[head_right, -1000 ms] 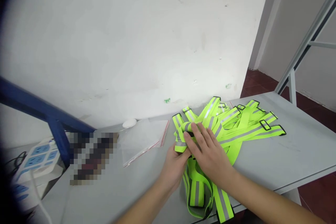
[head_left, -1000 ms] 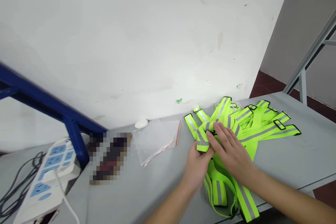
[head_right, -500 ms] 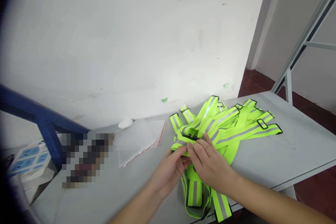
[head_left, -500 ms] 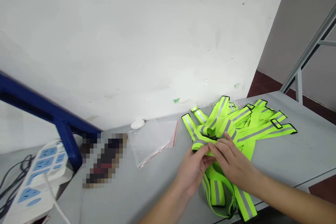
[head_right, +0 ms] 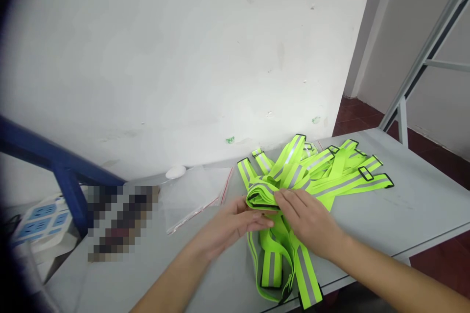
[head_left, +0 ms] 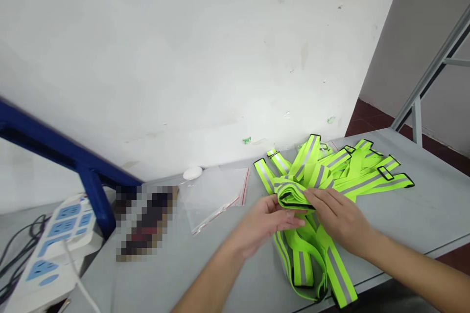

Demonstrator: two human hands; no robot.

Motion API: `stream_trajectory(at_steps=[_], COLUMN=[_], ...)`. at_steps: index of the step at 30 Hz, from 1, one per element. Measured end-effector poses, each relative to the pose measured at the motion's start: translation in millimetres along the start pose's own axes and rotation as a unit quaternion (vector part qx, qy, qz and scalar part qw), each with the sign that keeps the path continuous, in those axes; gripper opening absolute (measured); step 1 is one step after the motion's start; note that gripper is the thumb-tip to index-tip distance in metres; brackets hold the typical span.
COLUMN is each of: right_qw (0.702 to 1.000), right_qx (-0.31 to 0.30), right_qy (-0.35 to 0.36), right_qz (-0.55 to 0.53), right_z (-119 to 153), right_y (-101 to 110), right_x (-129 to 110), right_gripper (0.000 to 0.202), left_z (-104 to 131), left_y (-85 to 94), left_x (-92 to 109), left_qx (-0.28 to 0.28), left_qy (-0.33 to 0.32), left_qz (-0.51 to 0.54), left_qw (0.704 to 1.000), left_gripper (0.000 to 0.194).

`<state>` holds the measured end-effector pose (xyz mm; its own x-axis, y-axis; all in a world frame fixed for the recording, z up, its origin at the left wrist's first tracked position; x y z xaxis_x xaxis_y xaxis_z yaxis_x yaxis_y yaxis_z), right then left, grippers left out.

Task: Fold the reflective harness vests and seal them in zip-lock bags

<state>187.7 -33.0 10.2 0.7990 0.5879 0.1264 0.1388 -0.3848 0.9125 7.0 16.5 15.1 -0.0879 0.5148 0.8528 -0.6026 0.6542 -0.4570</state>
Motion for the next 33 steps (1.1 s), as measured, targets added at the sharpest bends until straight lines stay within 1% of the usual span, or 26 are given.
stream_trajectory(at_steps=[1, 2, 3, 4, 6, 7, 8, 9, 10, 12, 13, 14, 15, 16, 17, 19, 21, 23, 24, 27, 29, 31, 33], right_qw=[1.0, 1.0, 0.999, 0.999, 0.997, 0.997, 0.996, 0.995, 0.994, 0.991, 0.989, 0.986, 0.982, 0.978, 0.971, 0.954, 0.933, 0.915, 0.909, 0.907, 0.916, 0.927, 0.934], right_qx=[0.001, 0.004, 0.005, 0.007, 0.017, 0.023, 0.029, 0.032, 0.032, 0.023, 0.017, 0.011, 0.007, 0.002, -0.002, -0.007, -0.004, 0.005, 0.006, 0.006, 0.006, 0.01, 0.019], right_qy=[-0.003, -0.004, -0.001, 0.005, 0.019, 0.024, 0.029, 0.034, 0.04, 0.051, 0.055, 0.055, 0.049, 0.039, 0.025, -0.009, -0.035, -0.05, -0.055, -0.061, -0.052, -0.044, -0.054], right_qz=[-0.009, -0.02, -0.033, -0.045, -0.066, -0.075, -0.083, -0.091, -0.1, -0.122, -0.137, -0.157, -0.18, -0.207, -0.236, -0.299, -0.358, -0.401, -0.413, -0.417, -0.398, -0.373, -0.352], right_z=[2.4, 5.3, 8.3, 11.5, 17.4, 19.9, 21.9, 23.4, 24.3, 25.1, 25.1, 25.2, 25.3, 25.6, 25.9, 26.7, 27.3, 27.7, 28.0, 29.8, 31.2, 32.3, 32.4], right_y=[0.4, 0.7, 0.8, 0.9, 1.3, 1.9, 2.9, 4.3, 6.3, 11.3, 14.1, 16.7, 18.9, 20.2, 20.7, 19.1, 16.0, 13.9, 13.6, 16.6, 21.2, 25.8, 29.2], right_x=[2.1, 3.6, 4.5, 4.9, 5.3, 5.8, 6.5, 7.4, 8.4, 10.3, 11.4, 12.6, 14.0, 15.9, 18.2, 24.1, 31.3, 39.0, 42.9, 53.5, 59.1, 63.8, 67.9], right_gripper=[0.045, 0.046, 0.047, 0.048, 0.051, 0.052, 0.052, 0.052, 0.05, 0.048, 0.047, 0.047, 0.047, 0.046, 0.044, 0.037, 0.03, 0.028, 0.028, 0.031, 0.032, 0.034, 0.034], left_z=[1.7, 2.9, 3.4, 3.3, 0.5, -2.4, -6.4, -11.4, -16.9, -28.3, -34.0, -39.5, -44.8, -49.9, -54.9, -64.3, -72.6, -78.8, -80.9, -82.1, -78.5, -71.9, -63.8], left_y=[5.6, 12.1, 19.1, 25.8, 34.8, 36.1, 35.2, 32.6, 29.0, 21.1, 18.2, 16.4, 15.4, 15.1, 15.2, 15.9, 15.8, 14.1, 12.6, 6.8, 4.0, 4.3, 8.3], left_x=[3.7, 7.1, 10.2, 13.3, 19.4, 22.2, 24.8, 27.2, 29.5, 32.9, 33.9, 34.5, 34.8, 34.7, 34.2, 31.9, 28.4, 25.6, 25.3, 30.5, 37.4, 44.1, 48.1], left_qx=[-0.023, -0.022, 0.008, 0.057, 0.168, 0.199, 0.201, 0.177, 0.132, 0.009, -0.051, -0.099, -0.137, -0.163, -0.18, -0.195, -0.208, -0.235, -0.249, -0.268, -0.266, -0.244, -0.192], left_qy=[0.024, 0.043, 0.057, 0.064, 0.052, 0.03, -0.005, -0.047, -0.088, -0.142, -0.15, -0.152, -0.153, -0.154, -0.157, -0.165, -0.157, -0.132, -0.116, -0.077, -0.054, -0.028, 0.008], left_qz=[-0.059, -0.138, -0.233, -0.335, -0.511, -0.571, -0.615, -0.651, -0.683, -0.737, -0.756, -0.765, -0.765, -0.758, -0.746, -0.716, -0.689, -0.668, -0.658, -0.633, -0.626, -0.617, -0.589], left_qw=[0.998, 0.989, 0.971, 0.938, 0.841, 0.796, 0.762, 0.737, 0.713, 0.661, 0.635, 0.617, 0.61, 0.613, 0.622, 0.65, 0.676, 0.693, 0.701, 0.722, 0.731, 0.748, 0.785], left_gripper=[0.027, 0.022, 0.018, 0.018, 0.017, 0.013, 0.017, 0.029, 0.041, 0.058, 0.063, 0.064, 0.061, 0.054, 0.048, 0.041, 0.048, 0.054, 0.055, 0.053, 0.058, 0.063, 0.076])
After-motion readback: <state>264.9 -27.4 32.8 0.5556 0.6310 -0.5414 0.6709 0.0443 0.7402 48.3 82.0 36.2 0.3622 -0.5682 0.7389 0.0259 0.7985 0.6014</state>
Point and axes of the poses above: each hand's wrist, its own z-axis away from the middle knuckle, its own y-axis out of the back of the hand, x = y × z, the point moved 2 cm from there along -z, towards the middle knuckle, and after that the axes turned 15 degrees about -x, right-handed, at the moved point
